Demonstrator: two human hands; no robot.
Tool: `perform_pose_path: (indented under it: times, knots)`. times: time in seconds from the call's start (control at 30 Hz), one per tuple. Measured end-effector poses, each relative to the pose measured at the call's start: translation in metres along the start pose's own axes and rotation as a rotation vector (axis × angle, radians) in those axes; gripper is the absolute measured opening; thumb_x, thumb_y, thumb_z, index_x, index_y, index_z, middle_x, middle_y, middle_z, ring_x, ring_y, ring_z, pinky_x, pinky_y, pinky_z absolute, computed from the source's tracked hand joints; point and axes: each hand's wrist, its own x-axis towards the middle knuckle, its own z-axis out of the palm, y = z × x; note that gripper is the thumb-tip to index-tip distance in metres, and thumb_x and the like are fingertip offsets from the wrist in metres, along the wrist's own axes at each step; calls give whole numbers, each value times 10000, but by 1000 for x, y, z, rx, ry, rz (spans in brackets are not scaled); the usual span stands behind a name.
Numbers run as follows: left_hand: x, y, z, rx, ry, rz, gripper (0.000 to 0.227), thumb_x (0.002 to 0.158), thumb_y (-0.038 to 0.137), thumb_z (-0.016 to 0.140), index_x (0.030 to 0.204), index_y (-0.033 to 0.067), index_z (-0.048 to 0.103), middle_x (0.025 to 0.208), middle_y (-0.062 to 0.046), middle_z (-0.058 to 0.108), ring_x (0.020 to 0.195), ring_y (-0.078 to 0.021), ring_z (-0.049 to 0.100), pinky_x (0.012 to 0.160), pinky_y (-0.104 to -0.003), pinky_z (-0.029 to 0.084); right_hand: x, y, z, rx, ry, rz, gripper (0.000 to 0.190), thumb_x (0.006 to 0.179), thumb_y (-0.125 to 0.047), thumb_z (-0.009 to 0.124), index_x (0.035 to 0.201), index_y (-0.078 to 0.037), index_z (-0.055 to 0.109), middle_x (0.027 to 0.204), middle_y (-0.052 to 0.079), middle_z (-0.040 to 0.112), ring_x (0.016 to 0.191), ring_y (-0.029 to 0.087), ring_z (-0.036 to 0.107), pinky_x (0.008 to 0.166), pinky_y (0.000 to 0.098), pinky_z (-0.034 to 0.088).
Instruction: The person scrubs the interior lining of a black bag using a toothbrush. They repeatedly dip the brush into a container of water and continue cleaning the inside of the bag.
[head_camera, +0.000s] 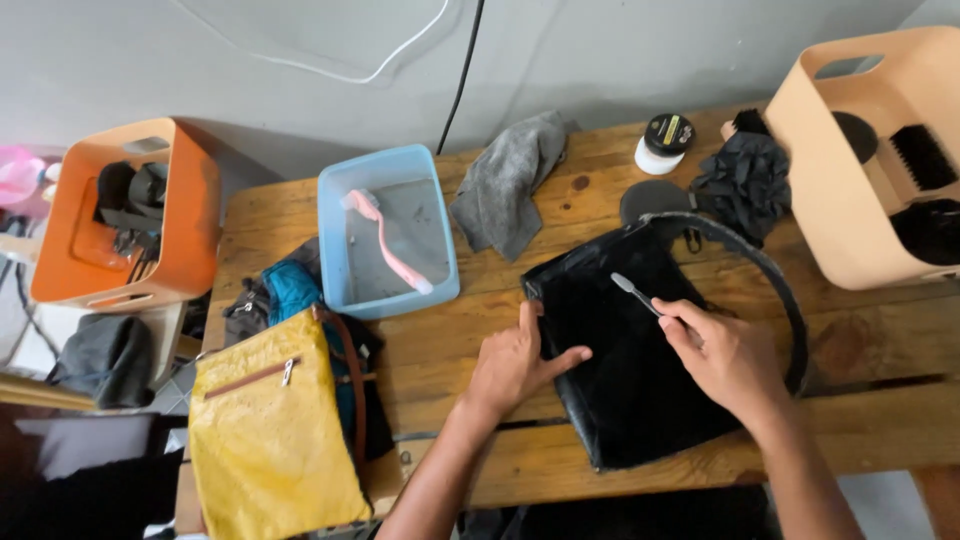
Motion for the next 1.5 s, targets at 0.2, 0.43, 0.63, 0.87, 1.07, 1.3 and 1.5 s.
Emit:
perform_pose_path:
  times: [0.2, 0.43, 0.63, 0.87, 1.07, 1.3, 1.5]
  knots:
    - [7, -3, 1, 122, 104, 50, 867, 768, 823, 583, 1141, 51, 457, 726, -144, 690, 635, -431, 687, 513, -528, 506, 22, 24, -35, 11, -154, -17, 291, 1020, -358, 545, 1245, -295, 718, 1201, -50, 750, 917, 208, 732, 751, 391, 561]
    - [73, 32, -38, 111, 291, 124, 623, 973, 632, 379, 876, 55, 593, 956, -142, 664, 954, -397, 646, 565, -565, 518, 72, 18, -64, 110, -353, 135, 241, 987, -322, 670, 1145, -179, 781, 1066, 35, 814, 947, 227, 735, 755, 346, 511]
    - [172, 27, -27, -204, -318, 202, 326, 990, 446, 512, 875, 148, 578, 896, -49, 677, 828, -220, 647, 731, -365, 445, 99, -3, -81, 156, -497, 164, 205, 956, -248, 711, 1108, -129, 782, 1160, 75, 794, 1063, 235, 730, 938, 370, 535]
    - [210, 28, -23, -494, -573, 135, 407, 866, 546, 649, 734, 186, 514, 657, 31, 472, 610, -98, 484, 557, -265, 413, 133, 45, -54, 255, -515, 15, 133, 923, -181, 758, 1036, -129, 804, 903, 45, 794, 783, 181, 679, 703, 284, 504]
    - [218, 10, -15, -565, -548, 229, 322, 885, 523, 661, 867, 203, 684, 763, 64, 606, 698, -80, 548, 628, -266, 415, 142, 98, -29, 237, -452, -118, 236, 908, -266, 720, 1119, -191, 794, 786, -4, 739, 713, 123, 660, 666, 244, 511]
    - [221, 6, -12, -626, -580, 245, 389, 853, 493, 698, 1014, 155, 802, 952, 47, 774, 898, -73, 689, 862, -233, 516, 133, 89, -41, 193, -516, 183, 166, 883, -270, 802, 917, -139, 898, 666, 24, 756, 540, 139, 477, 546, 267, 343]
    - [233, -4, -4, -582, -670, 334, 292, 909, 475, 660, 925, 191, 726, 865, 78, 639, 807, -76, 578, 772, -253, 429, 132, 105, -28, 149, -427, -28, 132, 816, -313, 806, 876, -212, 869, 584, -64, 736, 472, 79, 429, 462, 227, 331]
